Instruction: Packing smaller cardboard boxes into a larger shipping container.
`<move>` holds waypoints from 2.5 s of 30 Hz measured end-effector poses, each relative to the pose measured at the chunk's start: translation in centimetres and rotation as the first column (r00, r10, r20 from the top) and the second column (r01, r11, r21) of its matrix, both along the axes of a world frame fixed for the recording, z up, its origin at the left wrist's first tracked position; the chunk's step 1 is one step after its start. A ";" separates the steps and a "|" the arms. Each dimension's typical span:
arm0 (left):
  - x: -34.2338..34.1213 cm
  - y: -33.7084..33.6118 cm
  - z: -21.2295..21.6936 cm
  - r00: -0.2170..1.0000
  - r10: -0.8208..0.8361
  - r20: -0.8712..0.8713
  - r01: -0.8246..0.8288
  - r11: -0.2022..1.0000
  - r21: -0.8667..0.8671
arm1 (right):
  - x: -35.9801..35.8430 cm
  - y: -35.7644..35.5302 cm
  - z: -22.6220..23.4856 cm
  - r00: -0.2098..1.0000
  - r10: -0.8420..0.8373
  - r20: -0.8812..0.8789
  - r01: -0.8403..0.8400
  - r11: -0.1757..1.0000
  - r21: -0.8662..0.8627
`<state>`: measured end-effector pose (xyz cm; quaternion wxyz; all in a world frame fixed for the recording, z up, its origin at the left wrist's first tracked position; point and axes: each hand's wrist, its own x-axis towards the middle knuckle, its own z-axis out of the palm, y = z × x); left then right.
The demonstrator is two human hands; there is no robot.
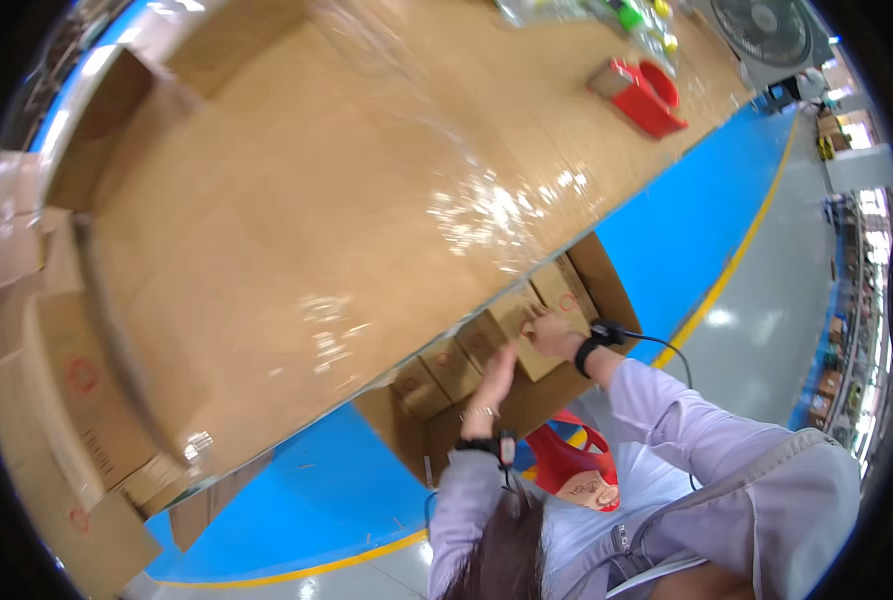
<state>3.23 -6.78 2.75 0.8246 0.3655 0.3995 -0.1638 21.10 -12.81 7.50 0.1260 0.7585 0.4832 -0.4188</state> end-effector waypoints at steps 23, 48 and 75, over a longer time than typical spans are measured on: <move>-44.4 30.8 40.5 0.302 0.882 0.361 -0.685 -0.062 0.726 | -31.5 28.0 30.4 0.594 -0.006 -0.804 0.593 0.679 0.433; -23.1 23.8 44.7 0.866 0.424 0.265 -0.081 -0.404 0.911 | -29.9 23.6 28.4 -0.612 -0.243 -0.753 0.709 0.254 -0.658; -38.2 8.8 32.5 0.891 0.447 0.074 -0.134 0.104 0.985 | -30.6 37.4 43.1 0.947 -0.257 0.193 0.149 0.883 0.444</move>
